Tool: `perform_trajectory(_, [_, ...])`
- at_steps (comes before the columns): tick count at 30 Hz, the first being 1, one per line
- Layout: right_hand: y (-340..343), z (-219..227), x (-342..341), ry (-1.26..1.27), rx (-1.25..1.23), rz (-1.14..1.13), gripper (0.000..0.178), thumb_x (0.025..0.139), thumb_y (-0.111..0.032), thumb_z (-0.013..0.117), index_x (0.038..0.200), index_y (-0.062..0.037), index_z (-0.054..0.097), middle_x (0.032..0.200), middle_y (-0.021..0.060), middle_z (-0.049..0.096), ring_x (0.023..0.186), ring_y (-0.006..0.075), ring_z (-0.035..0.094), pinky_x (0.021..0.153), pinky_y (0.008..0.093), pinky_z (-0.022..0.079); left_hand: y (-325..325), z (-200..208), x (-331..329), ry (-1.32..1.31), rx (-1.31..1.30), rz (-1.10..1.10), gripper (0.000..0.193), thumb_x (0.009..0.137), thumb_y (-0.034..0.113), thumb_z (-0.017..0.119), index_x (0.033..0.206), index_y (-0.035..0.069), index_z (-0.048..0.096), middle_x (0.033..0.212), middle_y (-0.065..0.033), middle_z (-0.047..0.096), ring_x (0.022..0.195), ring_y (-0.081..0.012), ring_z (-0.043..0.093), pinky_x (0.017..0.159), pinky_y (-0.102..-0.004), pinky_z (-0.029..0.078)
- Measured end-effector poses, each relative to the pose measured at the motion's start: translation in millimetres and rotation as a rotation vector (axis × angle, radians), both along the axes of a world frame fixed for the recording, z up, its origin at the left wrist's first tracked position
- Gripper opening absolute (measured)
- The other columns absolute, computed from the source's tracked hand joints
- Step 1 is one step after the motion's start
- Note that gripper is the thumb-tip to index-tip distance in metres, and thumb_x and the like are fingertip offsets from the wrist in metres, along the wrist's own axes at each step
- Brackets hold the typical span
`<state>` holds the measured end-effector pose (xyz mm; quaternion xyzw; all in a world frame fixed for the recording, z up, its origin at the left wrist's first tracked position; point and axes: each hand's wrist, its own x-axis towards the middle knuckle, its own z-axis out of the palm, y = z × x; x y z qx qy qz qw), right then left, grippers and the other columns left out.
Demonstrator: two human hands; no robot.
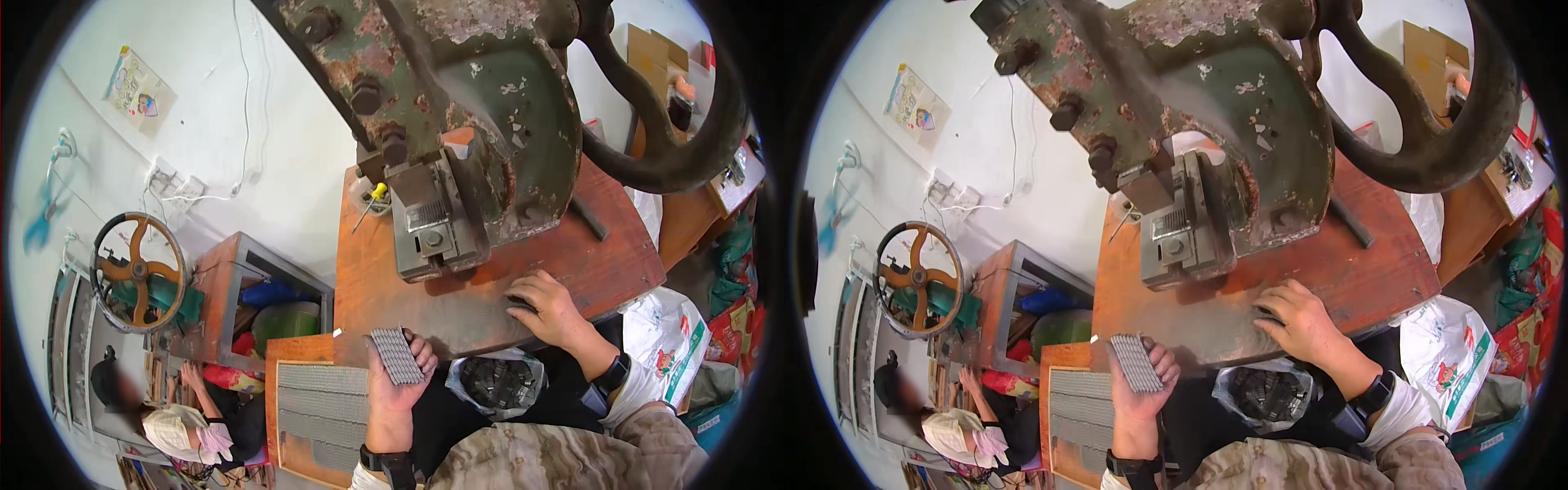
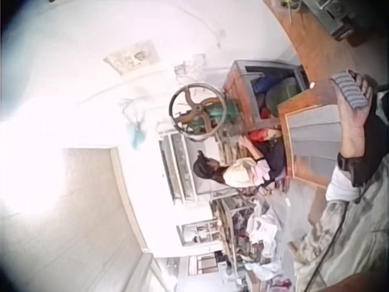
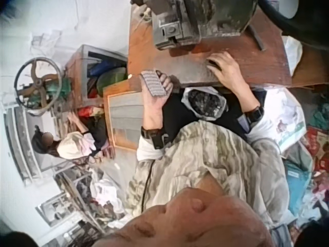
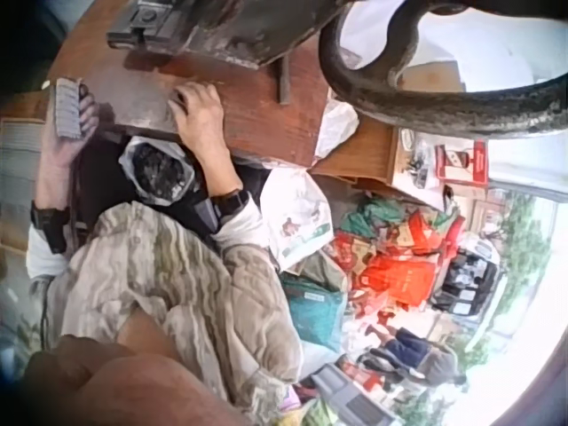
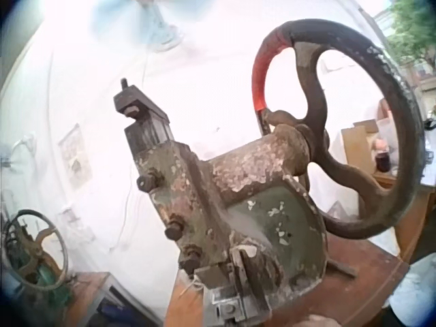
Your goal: Using a manual press machine to process small metal components for fabrication.
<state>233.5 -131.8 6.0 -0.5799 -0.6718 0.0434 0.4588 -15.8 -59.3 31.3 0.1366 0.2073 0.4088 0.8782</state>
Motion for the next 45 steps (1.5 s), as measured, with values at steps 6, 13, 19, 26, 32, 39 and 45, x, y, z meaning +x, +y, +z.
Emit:
perform_trajectory(6, [4, -2, 7, -0.034, 0.018, -0.023, 0.027, 0.069, -0.010, 0.070, 0.093, 0.0001, 0.062, 0.095, 0.0142, 0.061, 0.090, 0.0327, 0.055, 0.078, 0.0395, 0.047, -11, -32, -21, 0.162, 0.125, -0.241, 0.057, 0.084, 0.060, 0.048, 0.090, 0.003, 0.049, 0.072, -0.0041, 0.040, 0.063, -0.0179, 0.039, 0.058, -0.0292, 0.034])
perform_trajectory(13, [5, 1, -2, -0.124, 0.008, -0.031, 0.029, 0.068, -0.011, 0.071, 0.093, -0.0011, 0.062, 0.096, 0.0143, 0.060, 0.093, 0.0339, 0.054, 0.080, 0.0408, 0.047, -49, -97, -2, 1.472, 1.186, -0.049, 0.035, 0.083, 0.019, 0.062, 0.107, -0.005, 0.057, 0.096, -0.0256, 0.062, 0.094, -0.0374, 0.060, 0.081, -0.0374, 0.047])
perform_trajectory(19, [0, 5, -7, -0.185, 0.004, -0.034, 0.028, 0.065, -0.010, 0.072, 0.089, -0.0019, 0.062, 0.095, 0.0133, 0.059, 0.092, 0.0329, 0.054, 0.079, 0.0409, 0.046, 56, 10, -3, 1.444, 1.673, 0.854, 0.012, 0.078, 0.003, 0.061, 0.089, -0.001, 0.061, 0.081, -0.0174, 0.060, 0.076, -0.0360, 0.055, 0.069, -0.0414, 0.045])
perform_trajectory(26, [6, 12, -14, -0.199, -0.048, -0.049, 0.024, 0.063, -0.008, 0.072, 0.085, -0.0028, 0.063, 0.093, 0.0113, 0.058, 0.089, 0.0309, 0.054, 0.077, 0.0397, 0.046, 253, -9, 29, 1.797, 1.285, 0.647, 0.031, 0.082, 0.017, 0.059, 0.109, 0.003, 0.060, 0.105, -0.0220, 0.059, 0.099, -0.0395, 0.054, 0.085, -0.0423, 0.043])
perform_trajectory(32, [11, 13, -14, -0.196, -0.134, -0.067, 0.023, 0.063, -0.009, 0.072, 0.084, -0.0047, 0.065, 0.091, 0.0095, 0.058, 0.085, 0.0297, 0.053, 0.075, 0.0384, 0.045, 268, 0, 51, 1.662, 1.233, 0.503, 0.014, 0.079, 0.015, 0.062, 0.085, 0.006, 0.070, 0.074, -0.0189, 0.064, 0.073, -0.0338, 0.063, 0.067, -0.0409, 0.048])
perform_trajectory(39, [14, 13, -18, -0.217, -0.170, -0.090, 0.024, 0.061, -0.009, 0.073, 0.082, -0.0055, 0.065, 0.091, 0.0095, 0.059, 0.086, 0.0306, 0.053, 0.074, 0.0396, 0.045, 309, -9, 73, 2.075, 1.226, 0.314, 0.019, 0.080, 0.015, 0.055, 0.090, 0.013, 0.071, 0.083, -0.0140, 0.066, 0.083, -0.0328, 0.063, 0.071, -0.0408, 0.050])
perform_trajectory(45, [17, 14, -15, -0.253, -0.194, -0.115, 0.025, 0.060, -0.010, 0.074, 0.083, -0.0066, 0.065, 0.092, 0.0087, 0.059, 0.089, 0.0312, 0.054, 0.075, 0.0395, 0.045, 294, 19, 81, 1.995, 1.156, 0.087, 0.020, 0.085, 0.033, 0.057, 0.095, 0.022, 0.070, 0.141, -0.0152, 0.033, 0.132, -0.0363, 0.025, 0.098, -0.0617, 0.027])
